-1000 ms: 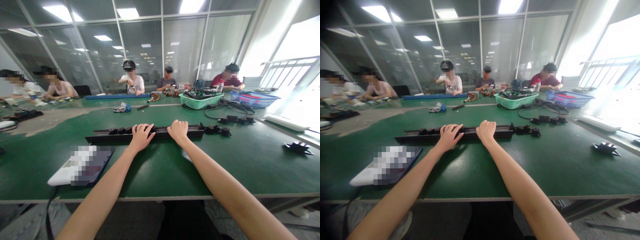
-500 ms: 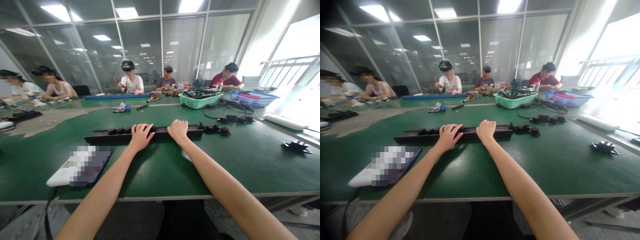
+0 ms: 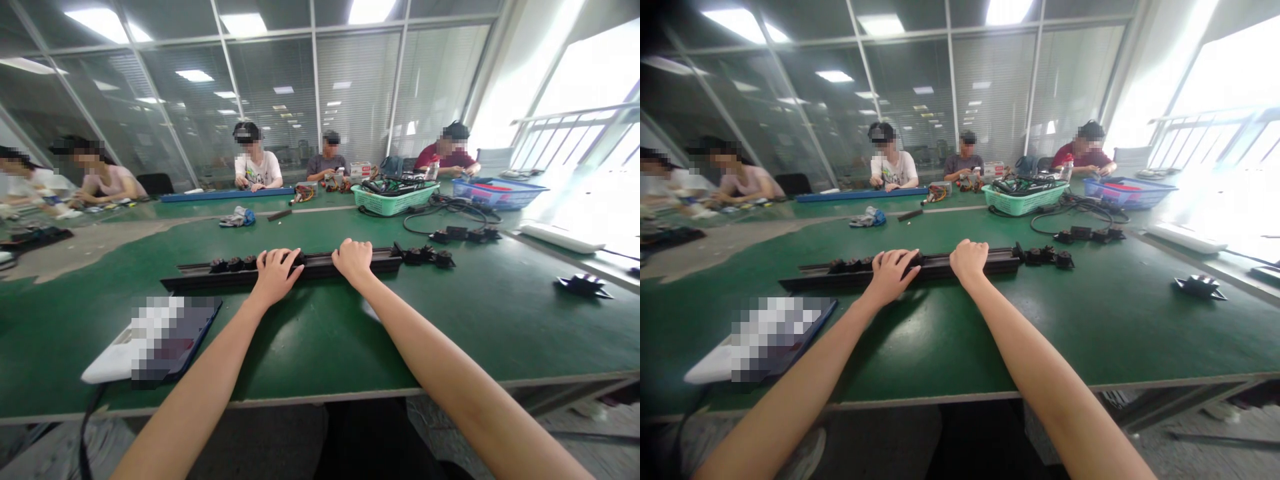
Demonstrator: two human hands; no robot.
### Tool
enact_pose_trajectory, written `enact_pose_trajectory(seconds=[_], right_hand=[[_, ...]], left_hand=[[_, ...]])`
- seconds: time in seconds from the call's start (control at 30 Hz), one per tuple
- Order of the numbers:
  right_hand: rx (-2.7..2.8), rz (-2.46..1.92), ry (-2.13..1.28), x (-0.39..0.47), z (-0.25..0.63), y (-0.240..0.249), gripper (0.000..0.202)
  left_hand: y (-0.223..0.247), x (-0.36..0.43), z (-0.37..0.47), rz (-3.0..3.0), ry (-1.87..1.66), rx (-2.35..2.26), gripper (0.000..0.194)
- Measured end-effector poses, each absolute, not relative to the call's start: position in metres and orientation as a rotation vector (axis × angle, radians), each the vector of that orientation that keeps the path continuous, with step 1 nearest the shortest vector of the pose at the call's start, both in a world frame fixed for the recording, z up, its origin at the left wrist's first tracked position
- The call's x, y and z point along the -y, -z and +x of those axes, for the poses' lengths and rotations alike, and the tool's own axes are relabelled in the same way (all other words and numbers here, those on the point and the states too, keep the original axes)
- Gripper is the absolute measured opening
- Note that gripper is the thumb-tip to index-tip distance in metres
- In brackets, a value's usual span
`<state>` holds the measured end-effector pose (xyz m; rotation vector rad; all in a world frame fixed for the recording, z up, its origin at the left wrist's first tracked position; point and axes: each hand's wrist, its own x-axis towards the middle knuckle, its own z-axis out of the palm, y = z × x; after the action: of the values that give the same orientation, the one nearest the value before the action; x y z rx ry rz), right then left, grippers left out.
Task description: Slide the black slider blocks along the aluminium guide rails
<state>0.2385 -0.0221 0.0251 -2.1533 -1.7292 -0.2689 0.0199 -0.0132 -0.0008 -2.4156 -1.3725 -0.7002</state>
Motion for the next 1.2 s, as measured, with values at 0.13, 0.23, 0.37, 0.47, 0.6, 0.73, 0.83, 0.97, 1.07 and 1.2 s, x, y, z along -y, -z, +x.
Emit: enact_pose_trajectory(seconds=[0.13,0.23,0.37,0.47,0.6,0.73,0.83,0.97,1.07,1.2], right_hand=[[1.727,-2.143,0.245,0.0207,0.241,-0.024,0.038],[1.727,-2.132,0.238,0.0196,0.2429,-0.0225,0.042],[1.719,-2.121,0.239,0.0182,0.2443,-0.0214,0.039],[1.719,-2.122,0.232,0.0179,0.2445,-0.0215,0.036],[1.712,-2.119,0.226,0.0185,0.2444,-0.0216,0.033],[1.715,-2.108,0.23,0.0183,0.2443,-0.0211,0.032],[1.713,-2.109,0.241,0.0171,0.2439,-0.0204,0.032],[1.714,-2.111,0.251,0.0169,0.243,-0.0202,0.031],[1.721,-2.11,0.257,0.0186,0.2426,-0.021,0.031],[1.734,-2.117,0.243,0.0206,0.2421,-0.0232,0.031]], left_hand=[[0.0011,0.0124,0.0196,-2.416,0.699,1.375,0.053],[0.0025,0.0104,0.0189,-2.412,0.705,1.368,0.052],[0.0047,0.0073,0.018,-2.409,0.726,1.348,0.052],[0.0056,0.0058,0.0179,-2.412,0.731,1.337,0.053],[0.0053,0.0055,0.0183,-2.408,0.722,1.341,0.053],[0.0051,0.0057,0.0183,-2.409,0.719,1.338,0.053],[0.0054,0.0057,0.0181,-2.413,0.722,1.343,0.053],[0.0052,0.0063,0.0183,-2.41,0.722,1.35,0.054],[0.0043,0.0074,0.0187,-2.415,0.716,1.346,0.054],[0.0029,0.0092,0.0187,-2.415,0.711,1.349,0.054]])
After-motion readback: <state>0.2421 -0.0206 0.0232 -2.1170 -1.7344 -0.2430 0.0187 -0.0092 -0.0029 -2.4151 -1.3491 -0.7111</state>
